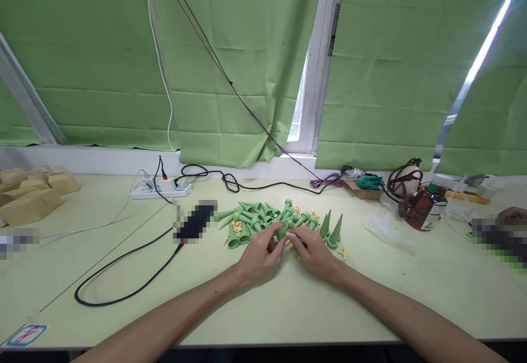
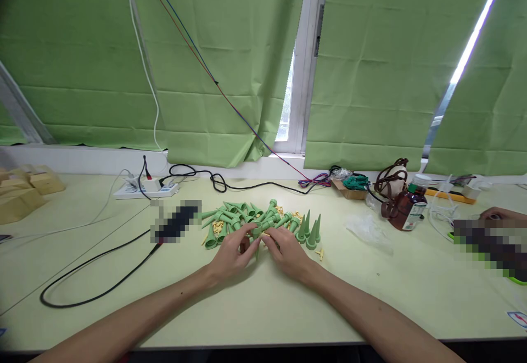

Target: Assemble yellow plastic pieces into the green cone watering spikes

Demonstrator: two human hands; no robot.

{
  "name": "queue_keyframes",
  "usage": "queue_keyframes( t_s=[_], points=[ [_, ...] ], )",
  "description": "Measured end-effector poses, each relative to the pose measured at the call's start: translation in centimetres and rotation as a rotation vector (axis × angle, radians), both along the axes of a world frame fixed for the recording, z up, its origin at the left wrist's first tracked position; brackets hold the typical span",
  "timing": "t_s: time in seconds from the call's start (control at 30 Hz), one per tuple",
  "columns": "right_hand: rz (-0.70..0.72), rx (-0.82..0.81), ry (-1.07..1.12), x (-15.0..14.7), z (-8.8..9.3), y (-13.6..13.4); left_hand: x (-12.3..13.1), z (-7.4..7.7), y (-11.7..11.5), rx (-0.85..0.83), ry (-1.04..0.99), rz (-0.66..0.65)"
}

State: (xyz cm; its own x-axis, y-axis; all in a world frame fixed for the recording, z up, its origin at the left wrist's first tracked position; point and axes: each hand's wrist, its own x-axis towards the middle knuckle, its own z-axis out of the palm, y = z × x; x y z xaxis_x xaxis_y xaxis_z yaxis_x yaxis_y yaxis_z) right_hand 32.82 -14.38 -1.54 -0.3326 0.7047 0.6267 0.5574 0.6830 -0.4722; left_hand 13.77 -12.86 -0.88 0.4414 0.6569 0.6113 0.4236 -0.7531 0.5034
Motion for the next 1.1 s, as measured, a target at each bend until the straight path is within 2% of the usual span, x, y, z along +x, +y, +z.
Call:
queue_keyframes(
  t_s=[1.1],
  points=[
    [0.015,0.011,0.007,-0.04,0.60,-0.20,0.14,0.37,-0.43,0.039,0.015,-0.003]
  ],
)
